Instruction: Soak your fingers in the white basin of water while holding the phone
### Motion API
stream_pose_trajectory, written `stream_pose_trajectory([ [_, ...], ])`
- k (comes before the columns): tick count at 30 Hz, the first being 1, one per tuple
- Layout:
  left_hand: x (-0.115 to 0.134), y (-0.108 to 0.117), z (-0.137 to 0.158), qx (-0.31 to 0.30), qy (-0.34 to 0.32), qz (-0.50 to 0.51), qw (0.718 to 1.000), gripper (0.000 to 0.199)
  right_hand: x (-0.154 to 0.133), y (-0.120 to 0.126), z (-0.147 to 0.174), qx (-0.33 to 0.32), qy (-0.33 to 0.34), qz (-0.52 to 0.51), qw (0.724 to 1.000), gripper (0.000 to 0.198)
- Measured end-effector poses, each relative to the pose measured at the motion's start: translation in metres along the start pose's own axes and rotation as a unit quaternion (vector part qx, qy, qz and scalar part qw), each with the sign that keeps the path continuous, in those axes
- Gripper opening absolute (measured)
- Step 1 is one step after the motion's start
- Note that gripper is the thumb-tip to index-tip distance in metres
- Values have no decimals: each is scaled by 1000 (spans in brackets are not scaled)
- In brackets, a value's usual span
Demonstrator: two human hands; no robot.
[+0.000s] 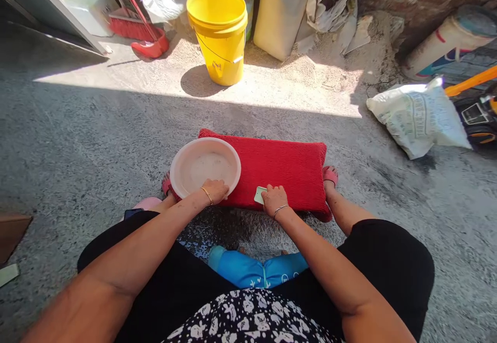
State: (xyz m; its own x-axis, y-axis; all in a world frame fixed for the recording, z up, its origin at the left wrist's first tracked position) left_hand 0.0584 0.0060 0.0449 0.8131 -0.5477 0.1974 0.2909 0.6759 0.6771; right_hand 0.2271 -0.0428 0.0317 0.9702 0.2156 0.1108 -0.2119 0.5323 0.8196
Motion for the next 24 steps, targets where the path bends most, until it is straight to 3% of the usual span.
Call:
stream_pose_trajectory([
  [2,-2,0,0,-1,1,2,1000,37,-4,5,5,10,9,-9,1000,30],
  [7,-2,1,0,-4,-3,-23,1000,37,-54,6,-13,26,78,-66,994,44],
  [9,-2,1,-3,-7,-3,-34,999,38,-48,-4,-24,15,82,-76,994,48],
  [12,-1,1,-6,-11,-8,-43,999,39,10,-23,-24,0,44,-58,997,49],
  [15,1,1,-7,-12,-19,-43,999,37,107,-43,-1,-12,-21,-28,999,48],
  [19,2,2,-5,-8,-20,-43,999,36,233,-60,35,-75,-153,1,985,36],
  [21,1,1,-4,-6,-19,-45,999,36,262,-58,44,-91,-194,7,977,32],
  [24,1,1,-4,-4,-21,-49,999,36,242,-39,32,-60,-182,-8,981,37],
])
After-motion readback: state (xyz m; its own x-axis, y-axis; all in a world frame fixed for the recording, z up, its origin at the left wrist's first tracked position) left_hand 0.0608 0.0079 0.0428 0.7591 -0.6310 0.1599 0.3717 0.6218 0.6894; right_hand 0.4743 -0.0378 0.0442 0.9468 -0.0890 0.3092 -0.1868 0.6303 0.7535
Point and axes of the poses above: each hand's wrist, its own z-axis away from the middle knuckle, its own y-axis out of the back of the hand, x = y × z, the point moved 8 cm from there along -z, towards the middle knuckle, and after that the axes turned 5 degrees about -y, right-handed, at the moved point
